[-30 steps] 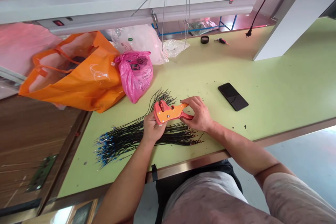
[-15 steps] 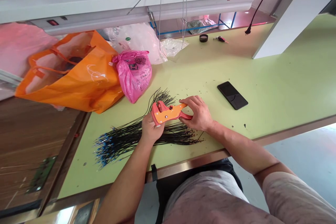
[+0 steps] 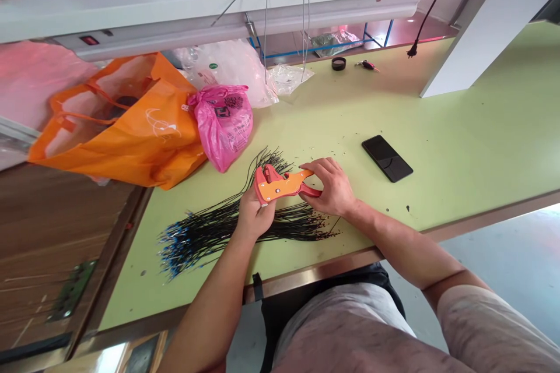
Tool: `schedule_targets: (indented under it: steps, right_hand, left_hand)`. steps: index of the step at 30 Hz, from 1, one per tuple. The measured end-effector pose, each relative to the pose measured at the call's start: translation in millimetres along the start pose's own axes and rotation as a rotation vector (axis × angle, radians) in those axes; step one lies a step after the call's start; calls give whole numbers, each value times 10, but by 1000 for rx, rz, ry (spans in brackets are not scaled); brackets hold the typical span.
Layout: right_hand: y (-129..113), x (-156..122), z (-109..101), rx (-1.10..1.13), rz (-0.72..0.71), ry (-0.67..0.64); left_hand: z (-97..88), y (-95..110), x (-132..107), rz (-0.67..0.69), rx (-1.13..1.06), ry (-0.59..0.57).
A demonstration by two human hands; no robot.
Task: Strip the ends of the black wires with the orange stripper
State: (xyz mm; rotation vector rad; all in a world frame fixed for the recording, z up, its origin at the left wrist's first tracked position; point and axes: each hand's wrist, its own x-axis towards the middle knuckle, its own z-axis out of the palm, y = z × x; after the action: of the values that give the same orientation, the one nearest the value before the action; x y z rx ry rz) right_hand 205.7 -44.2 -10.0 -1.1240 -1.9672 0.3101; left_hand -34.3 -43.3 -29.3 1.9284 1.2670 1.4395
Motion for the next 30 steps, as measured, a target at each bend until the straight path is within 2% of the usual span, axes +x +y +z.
schedule_targets:
  steps: [9, 18, 30]
  right_hand:
    - [17, -2, 9, 1, -12, 11]
    - [15, -12, -1, -50, -37, 13]
    - [-10, 1, -2, -84, -34, 24]
  left_hand:
    - [52, -16, -6, -3, -5, 84]
    - [32, 58, 18, 14, 3, 100]
    - [48, -139, -14, 110, -20, 85]
